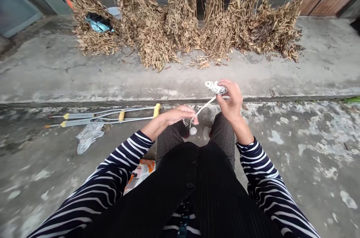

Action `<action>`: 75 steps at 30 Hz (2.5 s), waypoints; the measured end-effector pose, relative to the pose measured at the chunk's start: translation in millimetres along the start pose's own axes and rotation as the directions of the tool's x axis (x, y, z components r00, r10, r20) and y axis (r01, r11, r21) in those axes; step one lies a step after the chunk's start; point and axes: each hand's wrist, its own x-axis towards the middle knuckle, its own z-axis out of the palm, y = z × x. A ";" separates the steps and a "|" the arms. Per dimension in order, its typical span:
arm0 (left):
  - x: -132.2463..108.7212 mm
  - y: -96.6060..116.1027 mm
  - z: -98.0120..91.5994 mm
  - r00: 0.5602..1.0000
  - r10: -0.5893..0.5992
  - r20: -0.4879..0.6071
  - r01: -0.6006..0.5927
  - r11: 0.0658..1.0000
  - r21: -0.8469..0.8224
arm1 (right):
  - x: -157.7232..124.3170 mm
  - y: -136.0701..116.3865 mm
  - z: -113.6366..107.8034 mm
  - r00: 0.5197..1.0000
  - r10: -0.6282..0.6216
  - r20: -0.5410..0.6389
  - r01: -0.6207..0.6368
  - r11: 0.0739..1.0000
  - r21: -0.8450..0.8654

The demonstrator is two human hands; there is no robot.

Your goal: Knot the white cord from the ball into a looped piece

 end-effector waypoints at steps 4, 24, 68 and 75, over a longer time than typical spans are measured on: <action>21.7 15.2 17.5 0.991 0.132 -0.015 -0.132 0.991 -0.035 | 7.0 -20.5 6.3 0.991 0.126 0.055 -0.135 0.964 0.231; 27.8 18.2 21.4 0.944 0.210 -0.255 -0.173 0.972 0.158 | 16.3 -13.4 20.0 0.997 0.079 0.023 -0.083 0.969 0.234; 10.6 55.4 27.9 0.931 0.104 -0.349 -0.280 0.817 -0.504 | 9.8 27.6 44.2 0.875 -0.350 0.336 0.382 0.923 -0.034; 14.6 67.7 18.1 0.828 0.078 -0.555 -0.426 0.730 -0.534 | 6.4 24.8 33.5 0.846 -0.055 0.531 -0.004 0.994 0.109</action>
